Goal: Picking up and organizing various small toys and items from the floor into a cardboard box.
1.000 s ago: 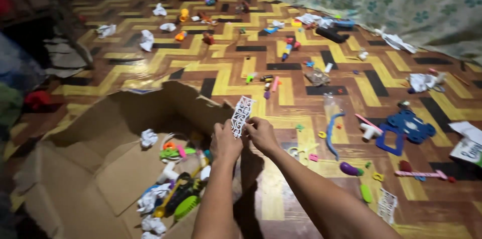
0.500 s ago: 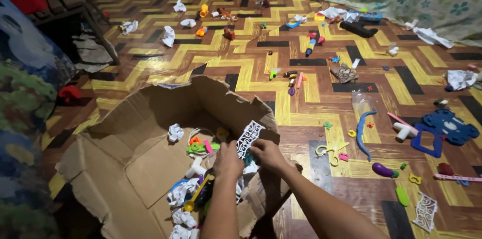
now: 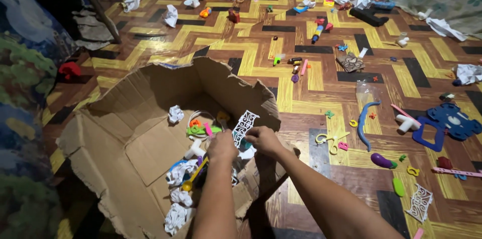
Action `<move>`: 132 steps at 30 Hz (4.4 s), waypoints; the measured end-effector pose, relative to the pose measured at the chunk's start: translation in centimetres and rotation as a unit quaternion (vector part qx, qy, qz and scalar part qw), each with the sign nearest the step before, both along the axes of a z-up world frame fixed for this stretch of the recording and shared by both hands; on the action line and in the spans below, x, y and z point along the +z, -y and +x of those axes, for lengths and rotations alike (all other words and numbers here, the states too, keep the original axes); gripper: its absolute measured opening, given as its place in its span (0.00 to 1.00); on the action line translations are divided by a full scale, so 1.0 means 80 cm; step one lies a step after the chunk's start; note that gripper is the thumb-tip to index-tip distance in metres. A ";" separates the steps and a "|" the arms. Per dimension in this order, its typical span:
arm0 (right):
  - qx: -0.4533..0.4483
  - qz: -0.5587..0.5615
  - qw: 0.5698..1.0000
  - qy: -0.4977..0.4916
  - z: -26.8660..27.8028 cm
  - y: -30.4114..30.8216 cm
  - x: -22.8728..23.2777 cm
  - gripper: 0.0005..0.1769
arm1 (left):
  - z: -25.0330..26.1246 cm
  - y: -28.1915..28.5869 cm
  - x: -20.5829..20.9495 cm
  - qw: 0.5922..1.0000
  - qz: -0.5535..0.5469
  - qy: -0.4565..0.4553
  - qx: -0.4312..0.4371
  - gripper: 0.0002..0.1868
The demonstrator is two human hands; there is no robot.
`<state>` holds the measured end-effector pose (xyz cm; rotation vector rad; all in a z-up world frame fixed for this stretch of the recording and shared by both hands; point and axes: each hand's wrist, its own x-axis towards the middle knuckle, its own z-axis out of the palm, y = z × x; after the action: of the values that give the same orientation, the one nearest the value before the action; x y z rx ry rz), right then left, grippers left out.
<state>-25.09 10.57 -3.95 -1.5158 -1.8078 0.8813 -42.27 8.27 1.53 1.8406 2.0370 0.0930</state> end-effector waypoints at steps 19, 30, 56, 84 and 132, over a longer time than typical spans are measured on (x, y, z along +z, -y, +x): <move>0.009 0.006 0.997 0.071 -0.015 0.006 -0.005 0.15 | -0.018 0.018 0.019 0.998 -0.060 -0.002 0.006 0.43; -0.002 0.031 0.995 0.097 -0.020 0.017 0.015 0.15 | -0.019 0.039 0.051 0.995 -0.081 -0.008 0.054 0.57; -0.174 0.027 0.983 -0.047 0.272 0.073 -0.017 0.16 | 0.301 0.002 -0.036 0.922 0.229 -0.007 -0.313 0.09; -0.325 -0.123 0.936 -0.055 0.378 0.055 -0.194 0.19 | 0.464 -0.012 -0.199 0.981 0.088 -0.002 -0.175 0.28; -0.166 -0.083 0.910 -0.372 0.205 0.021 0.029 0.15 | 0.305 -0.025 -0.013 0.936 0.194 0.271 0.109 0.17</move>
<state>-8.67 8.86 -1.60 -1.2737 -0.9151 1.2391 -17.89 10.24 0.52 1.5385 1.8868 1.0117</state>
